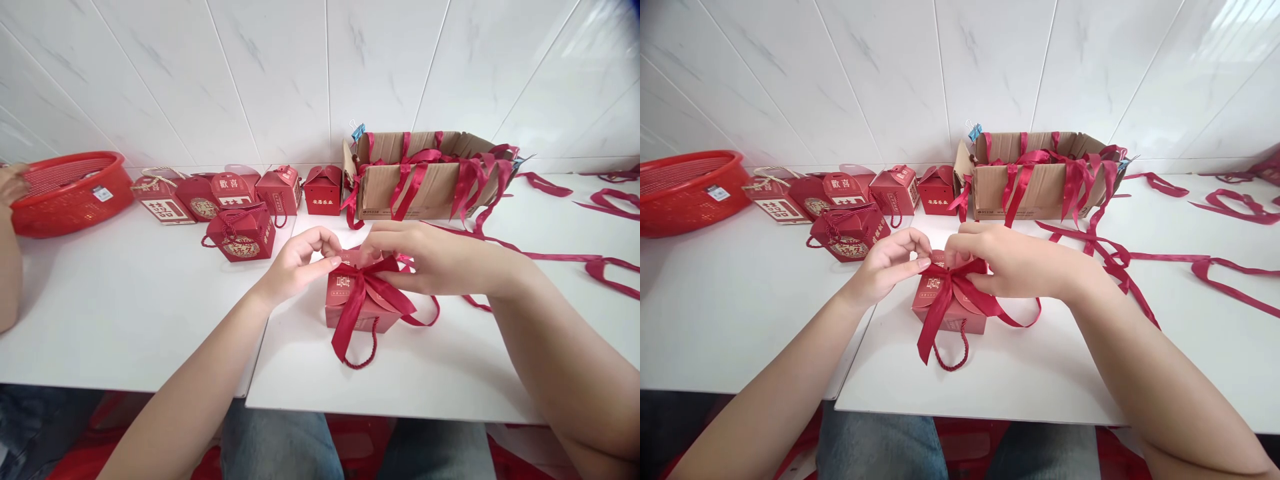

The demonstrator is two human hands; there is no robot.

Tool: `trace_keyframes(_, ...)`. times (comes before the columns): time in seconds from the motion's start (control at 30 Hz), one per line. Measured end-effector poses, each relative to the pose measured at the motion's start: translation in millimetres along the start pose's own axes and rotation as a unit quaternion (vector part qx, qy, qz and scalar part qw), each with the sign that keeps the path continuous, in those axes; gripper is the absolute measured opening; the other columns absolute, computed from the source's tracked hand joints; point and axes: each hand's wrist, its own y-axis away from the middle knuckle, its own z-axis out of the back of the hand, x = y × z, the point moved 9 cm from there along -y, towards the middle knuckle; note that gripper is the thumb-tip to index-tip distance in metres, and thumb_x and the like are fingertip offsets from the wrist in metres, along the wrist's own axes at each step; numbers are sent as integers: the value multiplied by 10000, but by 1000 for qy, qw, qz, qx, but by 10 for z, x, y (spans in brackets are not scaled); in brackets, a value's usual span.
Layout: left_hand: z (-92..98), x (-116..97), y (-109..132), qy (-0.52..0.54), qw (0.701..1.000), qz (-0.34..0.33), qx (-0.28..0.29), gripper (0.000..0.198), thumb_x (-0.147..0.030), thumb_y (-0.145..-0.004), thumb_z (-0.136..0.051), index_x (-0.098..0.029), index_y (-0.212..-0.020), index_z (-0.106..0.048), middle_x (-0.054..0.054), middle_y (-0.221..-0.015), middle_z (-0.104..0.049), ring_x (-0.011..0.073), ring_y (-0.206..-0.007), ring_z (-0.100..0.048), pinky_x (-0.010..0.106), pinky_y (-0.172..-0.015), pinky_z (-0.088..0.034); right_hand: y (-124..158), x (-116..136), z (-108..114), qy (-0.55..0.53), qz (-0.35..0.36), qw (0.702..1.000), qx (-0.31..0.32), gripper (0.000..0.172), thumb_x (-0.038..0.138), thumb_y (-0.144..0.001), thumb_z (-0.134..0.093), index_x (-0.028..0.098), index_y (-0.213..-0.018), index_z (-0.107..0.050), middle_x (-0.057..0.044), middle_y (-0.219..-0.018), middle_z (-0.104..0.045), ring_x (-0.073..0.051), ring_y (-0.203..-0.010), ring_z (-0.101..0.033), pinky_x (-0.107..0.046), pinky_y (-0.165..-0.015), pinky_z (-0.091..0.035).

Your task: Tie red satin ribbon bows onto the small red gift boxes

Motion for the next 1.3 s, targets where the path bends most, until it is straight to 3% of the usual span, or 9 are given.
trace_keyframes(0.13, -12, -33, 6, -23, 1000, -17, 5, 112, -244, -815, -627, -171, -858, -553, 0, -759, -509, 114, -706, -473, 246, -654, -387, -13, 8, 17, 13, 4, 1000, -14, 238, 129, -819, -546, 212, -1003, -672, -46, -892, -594, -133, -727, -552, -238, -606, -434)
trace_keyframes(0.43, -5, -46, 2, -56, 998, -23, -2, 111, -235, -809, -629, -176, -855, -547, -14, -717, -481, 114, -679, -460, 250, -651, -386, 4, 20, 32, 23, 20, 999, -15, 257, 169, -847, -521, 248, -977, -727, -25, -761, -608, -105, -598, -510, -223, -513, -384)
trace_keyframes(0.8, -6, -70, 6, -50, 998, -31, -8, 93, -210, -811, -621, -178, -850, -543, -16, -744, -506, 111, -697, -470, 243, -663, -399, -37, 44, -116, -23, 45, 998, 41, 506, 27, -770, -471, 289, -1166, -646, 6, -889, -695, -104, -649, -556, -212, -565, -418)
trace_keyframes(1.3, 40, -57, -8, -79, 996, -51, -11, 99, -232, -815, -612, -178, -836, -532, -8, -741, -471, 126, -707, -459, 260, -677, -392, 4, 74, -185, -13, 23, 995, 94, 485, 20, -791, -419, 267, -1127, -668, 10, -803, -677, -92, -584, -501, -215, -514, -350)
